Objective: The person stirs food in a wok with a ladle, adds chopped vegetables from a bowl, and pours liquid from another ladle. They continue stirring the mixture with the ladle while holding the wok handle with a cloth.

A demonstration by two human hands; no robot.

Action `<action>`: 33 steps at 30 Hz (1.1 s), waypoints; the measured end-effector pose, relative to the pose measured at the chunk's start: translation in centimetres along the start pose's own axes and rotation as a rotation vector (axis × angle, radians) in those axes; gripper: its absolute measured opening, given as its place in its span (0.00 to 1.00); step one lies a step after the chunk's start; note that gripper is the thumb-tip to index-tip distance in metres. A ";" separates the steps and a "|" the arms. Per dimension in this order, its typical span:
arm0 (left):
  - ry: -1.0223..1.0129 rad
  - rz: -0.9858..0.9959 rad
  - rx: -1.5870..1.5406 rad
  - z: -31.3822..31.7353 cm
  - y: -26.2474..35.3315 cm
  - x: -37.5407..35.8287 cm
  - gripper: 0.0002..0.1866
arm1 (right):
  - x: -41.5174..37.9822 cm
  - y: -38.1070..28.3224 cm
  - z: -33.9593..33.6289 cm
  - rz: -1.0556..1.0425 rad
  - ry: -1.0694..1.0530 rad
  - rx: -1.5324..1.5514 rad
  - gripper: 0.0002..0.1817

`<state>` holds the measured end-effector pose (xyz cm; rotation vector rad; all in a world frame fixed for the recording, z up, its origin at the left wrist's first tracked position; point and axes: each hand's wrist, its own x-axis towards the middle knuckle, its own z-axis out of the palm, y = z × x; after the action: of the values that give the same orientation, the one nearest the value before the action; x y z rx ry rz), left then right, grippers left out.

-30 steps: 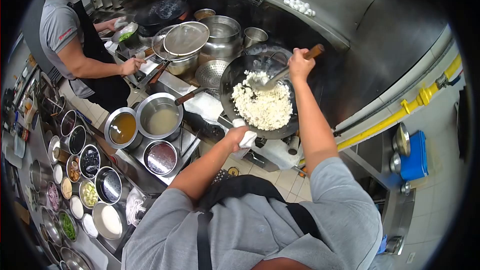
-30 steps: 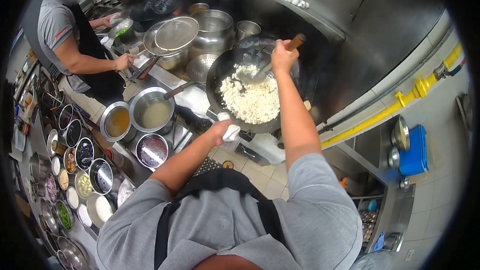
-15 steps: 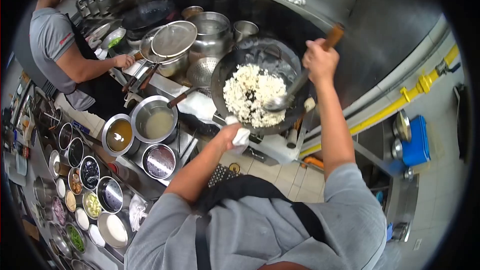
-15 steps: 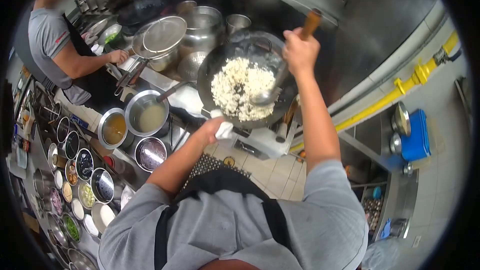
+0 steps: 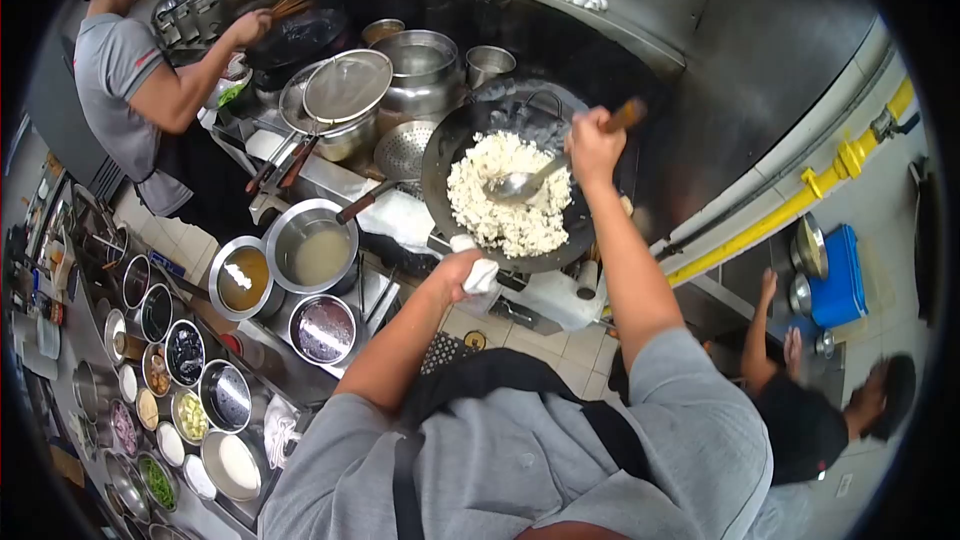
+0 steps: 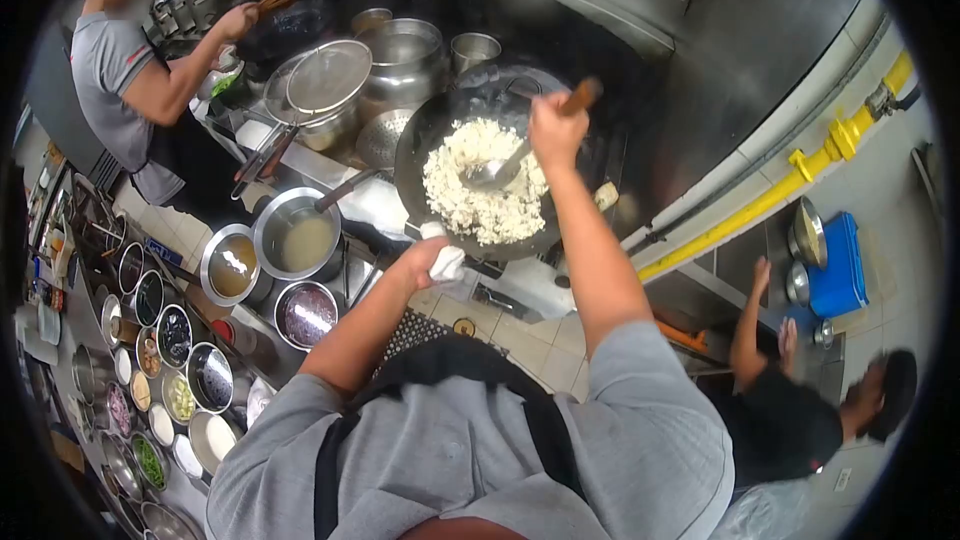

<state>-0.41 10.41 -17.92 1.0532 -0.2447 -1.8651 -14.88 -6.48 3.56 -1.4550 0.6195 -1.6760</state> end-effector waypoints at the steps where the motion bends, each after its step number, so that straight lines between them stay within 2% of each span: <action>1: -0.033 -0.041 -0.038 -0.7 -0.2 0.8 0.07 | 0.5 -0.6 0.8 0.105 -0.067 0.013 0.11; 2: -0.016 -0.025 -0.036 -1.1 -0.4 1.6 0.06 | 1.9 -1.7 1.4 0.118 -0.008 -0.076 0.10; 5: 0.052 0.040 -0.073 0.2 -0.1 -0.2 0.06 | 2.1 -5.6 1.2 0.050 -0.012 0.099 0.13; 7: 0.027 0.026 -0.079 -0.3 -0.4 0.6 0.07 | 0.5 -3.6 -0.9 -0.068 0.024 0.172 0.13; 9: 0.090 0.008 -0.039 0.3 -0.6 0.1 0.09 | 0.1 3.0 -2.5 -0.029 0.005 -0.045 0.14; 10: 0.120 -0.019 0.005 0.1 -0.6 0.5 0.09 | 1.2 1.0 -1.6 0.070 -0.077 -0.046 0.15; 11: 0.118 -0.006 0.014 0.0 -0.3 1.0 0.09 | 2.5 -0.5 -0.4 0.088 -0.052 -0.105 0.15; 13: 0.017 0.058 0.008 -0.3 -0.9 1.0 0.09 | 2.8 -4.2 1.9 0.096 -0.051 0.092 0.13; 15: 0.009 0.053 -0.053 -0.1 -0.7 0.7 0.07 | 1.4 -3.5 2.9 -0.060 -0.017 0.267 0.12; 16: 0.025 0.044 -0.053 -0.2 -0.8 1.0 0.07 | 0.8 -0.9 3.1 -0.125 -0.021 0.201 0.12; 18: 0.091 0.046 -0.054 0.2 -0.8 0.1 0.08 | 0.8 2.2 3.6 0.034 -0.052 0.026 0.11; 19: 0.093 0.047 -0.043 0.2 -0.7 0.4 0.08 | 2.5 1.8 4.2 0.087 -0.082 -0.065 0.12; 21: 0.050 0.054 -0.095 -0.2 -1.3 0.9 0.08 | 4.9 -0.8 4.2 0.138 -0.073 -0.051 0.13; 23: 0.039 0.061 -0.109 0.6 -1.1 0.3 0.08 | 4.8 -3.3 3.4 0.067 0.025 0.053 0.13; 25: 0.044 0.071 -0.100 0.7 -1.1 0.2 0.08 | 3.9 -0.3 1.7 -0.041 0.137 0.119 0.14; 26: 0.060 0.061 -0.082 0.8 -1.2 0.0 0.08 | 4.7 6.4 -0.4 -0.311 0.144 -0.272 0.15; 27: 0.073 0.056 -0.063 0.8 -0.9 -0.1 0.08 | 4.6 6.1 -0.2 -0.064 0.064 -0.091 0.15; 28: -0.012 0.060 -0.107 -0.3 -1.3 1.4 0.09 | 6.1 4.9 0.8 -0.126 -0.012 -0.153 0.15; 30: -0.004 0.038 -0.086 -1.3 -2.5 1.6 0.09 | 5.5 -1.7 3.5 0.105 -0.006 -0.044 0.16; 31: -0.012 0.046 -0.054 -1.0 -1.3 1.6 0.09 | 5.8 -1.4 3.9 0.092 0.000 -0.042 0.16; 32: -0.026 0.051 -0.041 -0.5 -0.5 1.5 0.09 | 6.2 -0.7 3.7 -0.109 0.001 -0.058 0.15; 33: -0.016 0.058 -0.064 0.6 -0.4 0.2 0.06 | 5.1 0.7 3.9 -0.053 0.046 -0.020 0.13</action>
<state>-1.12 10.32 -17.89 0.9780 -0.2207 -1.8184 -10.96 -10.46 6.75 -1.4625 0.6295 -1.7536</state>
